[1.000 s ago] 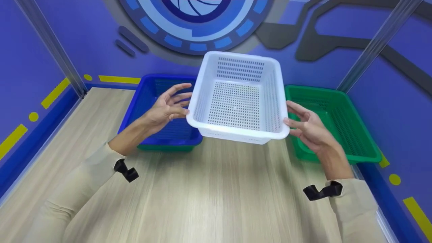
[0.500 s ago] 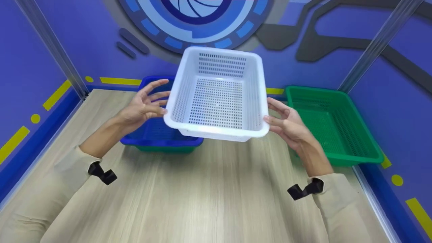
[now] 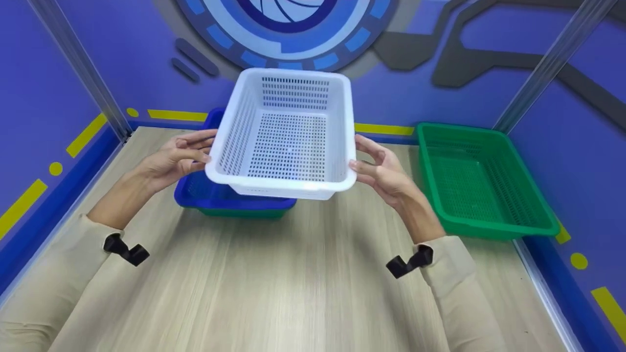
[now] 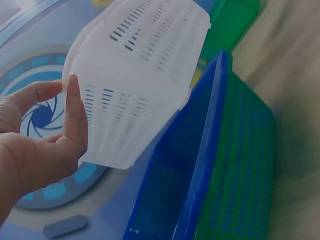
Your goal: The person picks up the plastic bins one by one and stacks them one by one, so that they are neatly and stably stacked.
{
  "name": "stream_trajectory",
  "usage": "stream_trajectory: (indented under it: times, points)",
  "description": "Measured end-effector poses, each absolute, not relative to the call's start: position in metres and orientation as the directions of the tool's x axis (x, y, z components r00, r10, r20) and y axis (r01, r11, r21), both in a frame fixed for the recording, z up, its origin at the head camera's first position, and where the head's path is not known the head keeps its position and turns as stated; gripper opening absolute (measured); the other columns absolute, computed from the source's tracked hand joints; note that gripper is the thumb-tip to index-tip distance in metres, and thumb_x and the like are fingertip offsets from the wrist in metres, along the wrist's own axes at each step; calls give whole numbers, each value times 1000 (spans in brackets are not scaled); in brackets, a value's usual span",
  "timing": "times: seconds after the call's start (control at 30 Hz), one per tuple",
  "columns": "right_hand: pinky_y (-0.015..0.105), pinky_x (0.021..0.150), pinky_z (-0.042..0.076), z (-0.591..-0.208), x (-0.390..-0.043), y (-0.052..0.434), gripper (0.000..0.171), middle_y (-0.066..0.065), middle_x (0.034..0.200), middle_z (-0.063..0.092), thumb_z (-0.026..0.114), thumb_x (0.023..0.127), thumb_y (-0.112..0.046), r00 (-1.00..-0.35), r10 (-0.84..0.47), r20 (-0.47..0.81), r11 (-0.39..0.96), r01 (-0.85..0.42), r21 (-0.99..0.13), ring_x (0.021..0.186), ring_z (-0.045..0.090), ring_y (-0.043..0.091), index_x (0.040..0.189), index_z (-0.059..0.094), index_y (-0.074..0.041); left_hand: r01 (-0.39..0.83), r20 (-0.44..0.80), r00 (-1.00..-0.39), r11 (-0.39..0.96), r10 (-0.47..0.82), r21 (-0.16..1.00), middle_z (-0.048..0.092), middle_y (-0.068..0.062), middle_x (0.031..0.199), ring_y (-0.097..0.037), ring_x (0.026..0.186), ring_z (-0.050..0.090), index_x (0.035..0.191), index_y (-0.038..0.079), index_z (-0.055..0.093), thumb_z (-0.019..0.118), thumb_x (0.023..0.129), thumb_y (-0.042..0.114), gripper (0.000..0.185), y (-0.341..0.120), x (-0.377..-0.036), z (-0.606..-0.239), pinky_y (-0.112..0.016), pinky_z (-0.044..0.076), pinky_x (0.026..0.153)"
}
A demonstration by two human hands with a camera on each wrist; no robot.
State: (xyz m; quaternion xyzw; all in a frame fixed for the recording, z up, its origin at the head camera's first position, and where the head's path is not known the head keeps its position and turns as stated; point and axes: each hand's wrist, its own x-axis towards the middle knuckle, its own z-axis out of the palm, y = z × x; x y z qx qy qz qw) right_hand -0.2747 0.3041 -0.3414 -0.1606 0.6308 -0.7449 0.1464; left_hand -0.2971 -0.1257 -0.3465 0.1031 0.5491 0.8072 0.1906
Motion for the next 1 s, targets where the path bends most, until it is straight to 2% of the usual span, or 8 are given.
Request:
stream_trajectory:
  times: [0.43,0.77,1.0]
  points:
    - [46,93,47,-352,-289,261,62,18,152,24,51,93,3,-891,-442,103,-201,-14,-979,132,37,44,149,30,-11,-188,-37,-911,-333,411,924,48,-18,139,-31,117,57,141,2,42,65,81,-10,65,-172,-299,-349,-38,52,91]
    - [43,90,50,-369,-305,236,64,21,150,27,55,91,6,-881,-464,88,-269,46,-962,128,45,41,148,30,-5,-204,-58,-902,-304,428,931,46,-14,143,-27,119,56,143,3,38,62,85,-8,64,-200,-303,-362,-37,51,93]
    - [43,91,49,-392,-318,219,64,17,151,28,58,90,4,-888,-456,51,-302,101,-948,129,43,42,148,32,-9,-206,-82,-914,-282,397,937,41,-13,148,-28,127,49,144,5,38,62,85,-7,65,-211,-314,-374,-37,50,96]
